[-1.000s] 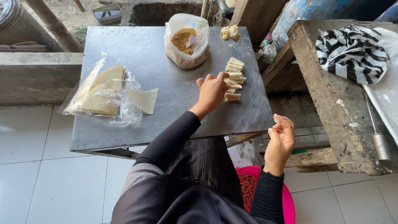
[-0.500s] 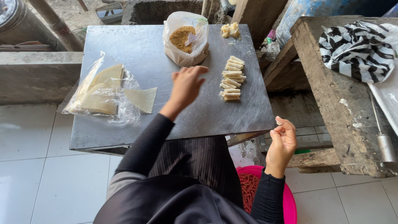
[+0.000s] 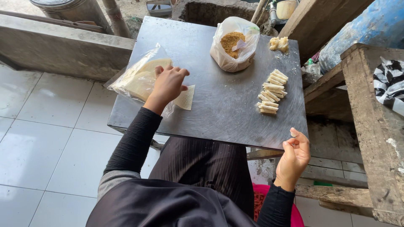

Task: The person places a small amount of filling from a plastic bag onto a triangular dough wrapper, then folds and rolls the dough into a cylindrical shape by hand, repeating this for multiple pieces on a metal table.

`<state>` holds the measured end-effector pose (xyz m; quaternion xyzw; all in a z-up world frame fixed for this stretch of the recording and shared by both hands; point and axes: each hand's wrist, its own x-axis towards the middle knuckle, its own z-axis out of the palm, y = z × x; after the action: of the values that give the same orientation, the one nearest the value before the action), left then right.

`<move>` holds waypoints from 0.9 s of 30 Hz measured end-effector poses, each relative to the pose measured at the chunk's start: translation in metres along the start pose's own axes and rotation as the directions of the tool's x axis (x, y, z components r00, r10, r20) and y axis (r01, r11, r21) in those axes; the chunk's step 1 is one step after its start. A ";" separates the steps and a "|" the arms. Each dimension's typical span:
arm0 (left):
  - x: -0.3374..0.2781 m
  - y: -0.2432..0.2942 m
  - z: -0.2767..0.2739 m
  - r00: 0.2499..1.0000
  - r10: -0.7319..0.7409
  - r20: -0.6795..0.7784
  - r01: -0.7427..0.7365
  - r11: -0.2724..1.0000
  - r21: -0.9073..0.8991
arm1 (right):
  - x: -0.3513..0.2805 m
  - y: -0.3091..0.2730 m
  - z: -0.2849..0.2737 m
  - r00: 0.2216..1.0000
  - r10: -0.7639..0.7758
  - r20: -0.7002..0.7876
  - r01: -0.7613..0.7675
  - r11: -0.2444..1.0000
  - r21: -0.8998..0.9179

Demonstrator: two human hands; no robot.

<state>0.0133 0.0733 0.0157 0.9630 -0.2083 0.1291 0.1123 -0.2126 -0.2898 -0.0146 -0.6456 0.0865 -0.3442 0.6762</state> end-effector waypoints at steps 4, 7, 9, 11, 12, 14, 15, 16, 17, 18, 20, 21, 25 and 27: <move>-0.012 0.013 0.002 0.985 0.121 -0.119 -0.116 0.992 0.050 | -0.005 -0.005 0.005 1.000 -0.020 0.016 0.020 1.000 -0.020; -0.022 0.020 0.005 0.994 -0.022 0.106 0.009 0.992 0.123 | -0.007 -0.006 0.006 1.000 0.001 0.026 -0.001 1.000 0.000; -0.024 0.020 0.011 0.990 -0.072 0.124 0.062 0.995 0.082 | -0.008 -0.007 0.006 0.999 0.021 0.027 -0.021 1.000 -0.012; -0.023 0.020 0.021 0.988 -0.092 0.128 0.091 0.996 0.011 | -0.009 -0.007 0.010 0.999 0.037 0.035 -0.036 0.999 -0.018; -0.020 0.023 0.028 0.989 -0.088 0.120 0.094 0.995 -0.040 | -0.009 -0.008 0.013 0.998 0.042 0.044 -0.041 0.999 -0.016; -0.016 0.034 0.041 0.996 -0.066 0.055 0.073 0.989 -0.131 | -0.009 -0.009 0.020 0.997 0.050 0.067 -0.050 0.999 0.000; -0.016 0.043 0.046 0.999 -0.050 -0.003 0.049 0.984 -0.170 | -0.010 -0.010 0.024 0.995 0.054 0.081 -0.055 0.998 0.015; -0.017 0.051 0.048 0.997 -0.037 -0.061 0.023 0.978 -0.208 | -0.011 -0.010 0.027 0.994 0.057 0.098 -0.060 0.998 0.029; -0.021 0.058 0.048 0.996 -0.038 -0.086 0.015 0.967 -0.254 | -0.013 -0.010 0.030 0.993 0.056 0.106 -0.060 0.997 0.038; -0.026 0.065 0.045 0.993 -0.043 -0.114 0.007 0.954 -0.301 | -0.013 -0.010 0.033 0.992 0.052 0.116 -0.057 0.997 0.046; -0.040 0.075 0.039 0.982 -0.080 -0.171 0.017 0.939 -0.343 | -0.012 -0.010 0.034 0.990 0.049 0.130 -0.055 0.998 0.039; -0.047 0.077 0.037 0.973 -0.112 -0.200 0.038 0.940 -0.339 | -0.013 -0.009 0.033 0.990 0.051 0.133 -0.055 0.998 0.026; -0.051 0.081 0.045 0.955 -0.205 -0.213 0.109 0.914 -0.390 | -0.013 -0.008 0.034 0.988 0.082 0.133 -0.081 0.997 -0.012; -0.046 0.089 0.052 0.962 -0.229 -0.148 0.141 0.882 -0.449 | -0.014 -0.008 0.037 0.987 0.087 0.136 -0.084 0.996 -0.030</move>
<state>-0.0546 -0.0028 -0.0321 0.9115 -0.1264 0.1628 0.3558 -0.2056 -0.2513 -0.0062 -0.6714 0.0715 -0.2687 0.6870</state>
